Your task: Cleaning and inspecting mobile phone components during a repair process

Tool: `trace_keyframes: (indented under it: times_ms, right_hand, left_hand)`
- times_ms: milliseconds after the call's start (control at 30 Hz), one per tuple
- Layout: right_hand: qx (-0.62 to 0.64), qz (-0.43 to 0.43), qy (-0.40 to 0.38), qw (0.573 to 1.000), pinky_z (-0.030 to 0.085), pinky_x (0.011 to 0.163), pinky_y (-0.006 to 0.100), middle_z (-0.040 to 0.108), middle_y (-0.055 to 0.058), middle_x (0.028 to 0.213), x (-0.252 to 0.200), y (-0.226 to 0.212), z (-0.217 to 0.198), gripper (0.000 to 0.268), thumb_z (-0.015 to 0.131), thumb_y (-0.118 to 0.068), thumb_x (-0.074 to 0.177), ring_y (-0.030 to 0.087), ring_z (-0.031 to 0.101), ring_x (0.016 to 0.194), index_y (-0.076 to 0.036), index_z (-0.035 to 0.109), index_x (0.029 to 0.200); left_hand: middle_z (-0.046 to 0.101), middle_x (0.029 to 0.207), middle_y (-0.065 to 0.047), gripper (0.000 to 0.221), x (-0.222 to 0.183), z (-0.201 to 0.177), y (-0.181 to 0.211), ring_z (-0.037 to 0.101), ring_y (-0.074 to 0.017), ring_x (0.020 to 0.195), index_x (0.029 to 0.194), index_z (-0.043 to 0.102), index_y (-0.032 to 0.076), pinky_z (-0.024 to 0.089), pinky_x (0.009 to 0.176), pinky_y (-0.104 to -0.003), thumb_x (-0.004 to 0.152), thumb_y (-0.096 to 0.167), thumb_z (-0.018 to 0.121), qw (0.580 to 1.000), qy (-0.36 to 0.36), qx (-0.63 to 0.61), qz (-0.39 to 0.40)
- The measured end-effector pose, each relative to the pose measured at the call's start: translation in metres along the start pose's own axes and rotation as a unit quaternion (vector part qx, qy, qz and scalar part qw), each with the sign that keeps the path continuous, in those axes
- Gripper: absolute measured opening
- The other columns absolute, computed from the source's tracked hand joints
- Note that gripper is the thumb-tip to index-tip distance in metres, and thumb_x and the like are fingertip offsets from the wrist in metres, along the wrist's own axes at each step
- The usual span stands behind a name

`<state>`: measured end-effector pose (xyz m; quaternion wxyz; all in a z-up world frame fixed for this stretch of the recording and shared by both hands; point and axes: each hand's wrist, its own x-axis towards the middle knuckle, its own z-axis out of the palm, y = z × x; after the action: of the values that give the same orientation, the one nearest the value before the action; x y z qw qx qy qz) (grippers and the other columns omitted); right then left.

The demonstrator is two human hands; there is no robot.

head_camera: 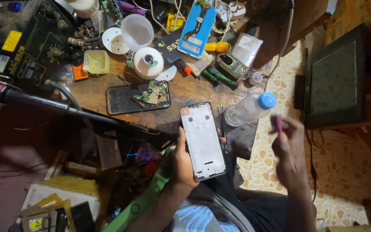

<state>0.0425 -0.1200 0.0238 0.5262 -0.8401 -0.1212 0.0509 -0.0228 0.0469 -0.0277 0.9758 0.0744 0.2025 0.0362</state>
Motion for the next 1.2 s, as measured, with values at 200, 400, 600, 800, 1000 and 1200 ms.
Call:
trace_keyframes:
  times_ms: [200, 400, 600, 800, 1000, 1200]
  right_hand:
    - [-0.135, -0.086, -0.118, 0.980, 0.042, 0.067, 0.024, 0.056, 0.002, 0.078, -0.052, 0.030, 0.004, 0.019, 0.046, -0.013, 0.086, 0.013, 0.055, 0.069, -0.011, 0.052, 0.103]
    - [-0.151, -0.057, -0.200, 0.966, 0.038, 0.051, 0.025, 0.052, 0.001, 0.066, -0.052, -0.006, 0.017, 0.022, 0.049, -0.007, 0.079, 0.013, 0.049, 0.056, -0.015, 0.059, 0.097]
    - [-0.034, 0.026, -0.194, 0.980, 0.033, 0.050, 0.025, 0.045, 0.000, 0.062, -0.039, 0.014, 0.022, 0.010, 0.050, -0.014, 0.085, 0.010, 0.037, 0.056, -0.012, 0.040, 0.085]
    - [0.056, 0.035, -0.166, 0.984, 0.040, 0.060, 0.017, 0.059, 0.004, 0.072, -0.035, 0.017, 0.027, 0.009, 0.053, 0.000, 0.081, 0.007, 0.052, 0.070, -0.007, 0.049, 0.076]
    - [0.028, 0.008, -0.173, 0.984, 0.031, 0.056, 0.021, 0.040, 0.001, 0.068, -0.029, 0.007, 0.031, 0.013, 0.051, 0.001, 0.078, 0.008, 0.039, 0.064, -0.008, 0.044, 0.071]
    - [-0.068, -0.028, -0.179, 0.981, 0.035, 0.055, 0.024, 0.052, 0.000, 0.069, -0.039, 0.010, 0.028, 0.014, 0.049, 0.001, 0.074, 0.011, 0.044, 0.062, -0.011, 0.055, 0.077]
  left_hand:
    - [0.060, 0.101, -0.018, 0.063, 0.007, -0.018, -0.011, 0.062, -0.0298, 0.080, 0.120, 0.049, 0.005, 0.049, 0.067, -0.038, 0.082, 0.054, 0.039, 0.999, -0.040, -0.009, -0.025]
    - [0.060, 0.099, -0.018, 0.068, 0.009, -0.030, -0.028, 0.061, -0.0283, 0.081, 0.118, 0.050, 0.002, 0.049, 0.069, -0.038, 0.081, 0.058, 0.035, 0.999, -0.034, -0.005, -0.031]
    - [0.057, 0.105, -0.019, 0.070, 0.005, -0.031, -0.027, 0.059, -0.0310, 0.086, 0.123, 0.046, 0.007, 0.046, 0.079, -0.044, 0.078, 0.059, 0.039, 0.999, -0.023, -0.027, -0.033]
    - [0.054, 0.110, -0.018, 0.068, 0.007, -0.020, -0.020, 0.055, -0.0284, 0.092, 0.127, 0.042, 0.009, 0.042, 0.081, -0.040, 0.079, 0.056, 0.037, 1.000, -0.010, -0.007, 0.002]
    - [0.059, 0.092, -0.021, 0.068, 0.009, -0.029, -0.024, 0.060, -0.0302, 0.077, 0.117, 0.049, 0.001, 0.048, 0.071, -0.038, 0.080, 0.058, 0.039, 0.997, -0.038, -0.033, -0.063]
    - [0.059, 0.098, -0.023, 0.070, 0.010, -0.031, -0.015, 0.061, -0.0304, 0.081, 0.121, 0.047, 0.003, 0.048, 0.072, -0.040, 0.080, 0.059, 0.035, 0.998, -0.051, 0.008, -0.039]
